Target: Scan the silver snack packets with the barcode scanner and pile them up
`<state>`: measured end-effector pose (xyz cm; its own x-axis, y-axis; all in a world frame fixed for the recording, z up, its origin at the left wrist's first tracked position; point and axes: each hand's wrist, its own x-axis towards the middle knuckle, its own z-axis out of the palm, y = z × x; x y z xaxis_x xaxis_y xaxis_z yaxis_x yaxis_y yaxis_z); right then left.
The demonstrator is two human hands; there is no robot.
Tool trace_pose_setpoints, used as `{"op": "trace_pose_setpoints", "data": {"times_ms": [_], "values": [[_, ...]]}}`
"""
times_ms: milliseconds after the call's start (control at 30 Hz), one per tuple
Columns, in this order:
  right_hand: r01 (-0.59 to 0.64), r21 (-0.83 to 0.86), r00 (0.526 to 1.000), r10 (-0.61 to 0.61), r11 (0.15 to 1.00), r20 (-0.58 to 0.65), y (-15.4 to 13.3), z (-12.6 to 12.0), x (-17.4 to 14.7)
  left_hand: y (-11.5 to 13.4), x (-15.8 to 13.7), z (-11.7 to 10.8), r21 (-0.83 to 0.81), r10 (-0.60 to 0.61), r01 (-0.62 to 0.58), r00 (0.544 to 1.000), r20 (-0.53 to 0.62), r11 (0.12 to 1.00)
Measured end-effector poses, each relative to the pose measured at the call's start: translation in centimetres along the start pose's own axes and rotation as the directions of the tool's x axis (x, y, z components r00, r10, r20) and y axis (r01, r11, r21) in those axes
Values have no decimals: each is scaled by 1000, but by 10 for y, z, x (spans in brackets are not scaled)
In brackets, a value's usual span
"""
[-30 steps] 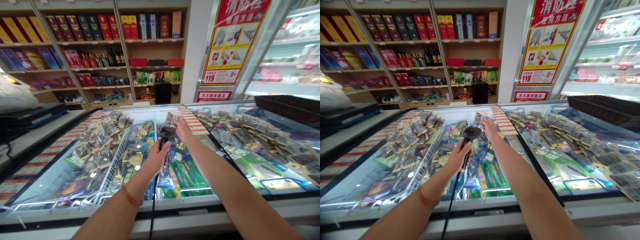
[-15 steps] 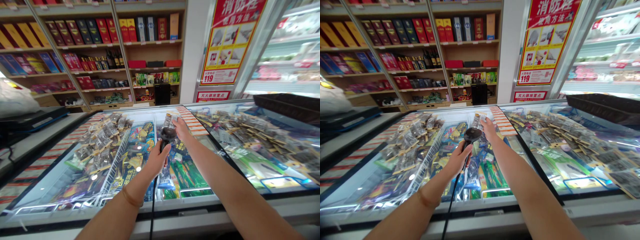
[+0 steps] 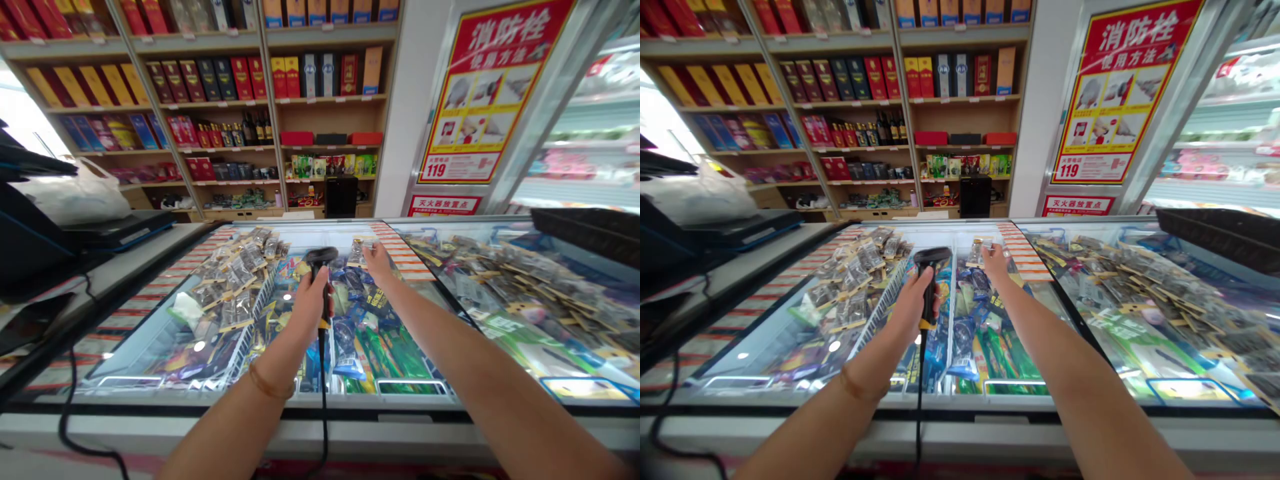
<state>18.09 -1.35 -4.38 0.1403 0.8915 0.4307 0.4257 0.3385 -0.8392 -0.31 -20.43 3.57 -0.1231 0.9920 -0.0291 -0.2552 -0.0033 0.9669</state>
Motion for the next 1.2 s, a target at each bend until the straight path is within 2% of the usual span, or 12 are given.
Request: {"op": "trace_pose_setpoints", "data": {"times_ms": [67,133,267,400,533,667,800,933,1067,1200], "values": [[-135,120,991,136,984,3,-14,12,0,17,-3,-21,-23,26,-28,998,-62,999],[-228,246,973,214,942,80,-37,32,1,30,-7,-47,-36,68,-74,987,-144,997],[-288,368,933,173,884,316,-103,93,5,44,-15,-103,-70,114,-147,929,-351,987],[-319,384,916,179,866,358,-167,165,10,52,-25,-149,-61,120,-165,884,-451,984],[-344,375,906,199,861,375,-203,223,17,59,-33,-175,-47,127,-173,855,-502,984],[-367,362,899,226,857,376,-211,249,24,62,-36,-182,-48,138,-189,848,-512,981],[-358,388,906,216,849,365,-200,236,27,59,-30,-175,-63,128,-181,862,-490,981],[-332,412,918,190,848,348,-176,190,27,50,-22,-148,-81,102,-149,901,-423,985],[-298,371,940,202,880,276,-132,118,21,36,-13,-102,-89,78,-112,943,-323,990],[-270,268,958,231,925,168,-72,24,11,22,-2,-46,-93,36,-55,979,-200,994]]}}
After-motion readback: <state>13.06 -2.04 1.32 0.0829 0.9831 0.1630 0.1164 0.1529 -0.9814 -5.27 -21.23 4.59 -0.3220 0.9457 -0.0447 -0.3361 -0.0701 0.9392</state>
